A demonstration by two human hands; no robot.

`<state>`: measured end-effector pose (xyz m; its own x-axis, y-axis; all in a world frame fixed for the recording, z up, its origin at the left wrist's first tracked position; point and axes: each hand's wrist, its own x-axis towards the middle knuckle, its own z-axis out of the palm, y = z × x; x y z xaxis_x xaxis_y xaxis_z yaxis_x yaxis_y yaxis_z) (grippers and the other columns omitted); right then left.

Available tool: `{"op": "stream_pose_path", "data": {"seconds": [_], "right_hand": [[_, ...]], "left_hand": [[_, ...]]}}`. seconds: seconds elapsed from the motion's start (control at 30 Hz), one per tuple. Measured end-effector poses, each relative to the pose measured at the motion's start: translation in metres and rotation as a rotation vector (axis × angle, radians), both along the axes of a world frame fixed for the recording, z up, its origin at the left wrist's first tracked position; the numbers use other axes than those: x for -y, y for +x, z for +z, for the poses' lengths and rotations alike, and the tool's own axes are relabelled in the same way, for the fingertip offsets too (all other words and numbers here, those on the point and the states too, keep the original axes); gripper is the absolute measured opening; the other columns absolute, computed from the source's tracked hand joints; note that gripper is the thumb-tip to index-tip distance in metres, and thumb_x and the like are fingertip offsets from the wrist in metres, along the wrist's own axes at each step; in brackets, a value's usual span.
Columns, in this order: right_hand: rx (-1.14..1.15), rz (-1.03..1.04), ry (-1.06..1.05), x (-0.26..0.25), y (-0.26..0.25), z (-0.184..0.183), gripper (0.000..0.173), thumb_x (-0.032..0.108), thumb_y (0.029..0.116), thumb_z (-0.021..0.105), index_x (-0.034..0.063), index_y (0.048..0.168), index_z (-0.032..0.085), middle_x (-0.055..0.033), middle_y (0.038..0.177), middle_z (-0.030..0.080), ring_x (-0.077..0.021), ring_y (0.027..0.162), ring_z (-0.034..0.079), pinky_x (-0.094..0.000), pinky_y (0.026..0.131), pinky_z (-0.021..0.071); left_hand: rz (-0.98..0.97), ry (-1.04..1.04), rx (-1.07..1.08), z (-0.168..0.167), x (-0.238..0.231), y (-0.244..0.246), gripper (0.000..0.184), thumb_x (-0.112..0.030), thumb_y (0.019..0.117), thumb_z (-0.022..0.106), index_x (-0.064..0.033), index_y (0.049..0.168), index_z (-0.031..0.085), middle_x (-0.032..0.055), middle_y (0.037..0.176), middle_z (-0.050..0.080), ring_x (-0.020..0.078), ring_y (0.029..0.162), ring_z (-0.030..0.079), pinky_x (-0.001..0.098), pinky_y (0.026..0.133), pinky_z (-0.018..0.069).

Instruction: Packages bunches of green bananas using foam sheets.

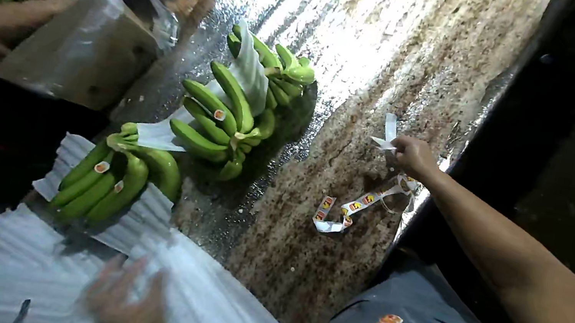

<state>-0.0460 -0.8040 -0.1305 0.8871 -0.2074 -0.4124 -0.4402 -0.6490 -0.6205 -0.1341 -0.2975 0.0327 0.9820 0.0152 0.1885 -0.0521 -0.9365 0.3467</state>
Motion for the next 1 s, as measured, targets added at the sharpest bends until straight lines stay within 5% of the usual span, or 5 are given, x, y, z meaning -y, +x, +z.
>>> {"op": "stream_pose_path", "data": {"seconds": [0.17,0.3,0.6,0.77,1.0], "right_hand": [[0.022,-0.259,-0.009,0.034,-0.024,0.015,0.025,0.007,0.0972,0.061,0.0000,0.120,0.070,-0.0260,0.117,0.069,-0.0452,0.112,0.065,-0.0670,0.096,0.0477],[-0.060,-0.232,-0.033,0.054,-0.055,0.032,0.029,0.016,0.1007,0.063,-0.0030,0.122,0.067,-0.0258,0.113,0.069,-0.0414,0.105,0.067,-0.0618,0.095,0.0504],[-0.138,0.444,-0.050,0.022,-0.051,0.009,0.094,0.027,0.0790,0.088,0.0037,0.155,0.040,-0.0288,0.152,0.044,-0.0496,0.139,0.044,-0.0632,0.111,0.0406],[-0.171,0.767,0.061,-0.035,-0.034,0.001,0.037,0.020,0.0969,0.068,0.0022,0.129,0.066,-0.0241,0.136,0.060,-0.0419,0.129,0.057,-0.0560,0.108,0.0464],[-0.215,1.267,0.058,-0.151,-0.021,0.028,0.045,0.024,0.0956,0.071,0.0063,0.136,0.063,-0.0228,0.142,0.058,-0.0421,0.127,0.059,-0.0599,0.107,0.0472]], "left_hand": [[-0.425,-0.205,-0.482,-0.111,0.240,0.084,0.024,-0.008,0.0986,0.063,-0.0033,0.118,0.076,0.0204,0.139,0.062,0.0356,0.131,0.058,0.0487,0.113,0.0437],[-0.698,-0.102,-0.607,-0.184,0.322,0.099,0.037,-0.005,0.0972,0.058,-0.0127,0.131,0.070,0.0149,0.145,0.059,0.0347,0.135,0.054,0.0510,0.111,0.0452],[-0.315,-0.184,-0.897,-0.148,0.307,0.103,0.027,-0.010,0.1023,0.056,0.0011,0.125,0.066,0.0211,0.135,0.062,0.0336,0.130,0.057,0.0484,0.112,0.0436],[-0.172,-0.287,-0.898,-0.148,0.228,0.036,0.022,-0.016,0.0970,0.067,-0.0010,0.110,0.076,0.0171,0.153,0.049,0.0374,0.143,0.041,0.0528,0.119,0.0317],[0.176,-0.598,-0.641,-0.119,0.215,-0.067,0.020,0.001,0.0945,0.061,0.0070,0.110,0.073,0.0244,0.147,0.053,0.0393,0.141,0.045,0.0480,0.120,0.0344]]}}
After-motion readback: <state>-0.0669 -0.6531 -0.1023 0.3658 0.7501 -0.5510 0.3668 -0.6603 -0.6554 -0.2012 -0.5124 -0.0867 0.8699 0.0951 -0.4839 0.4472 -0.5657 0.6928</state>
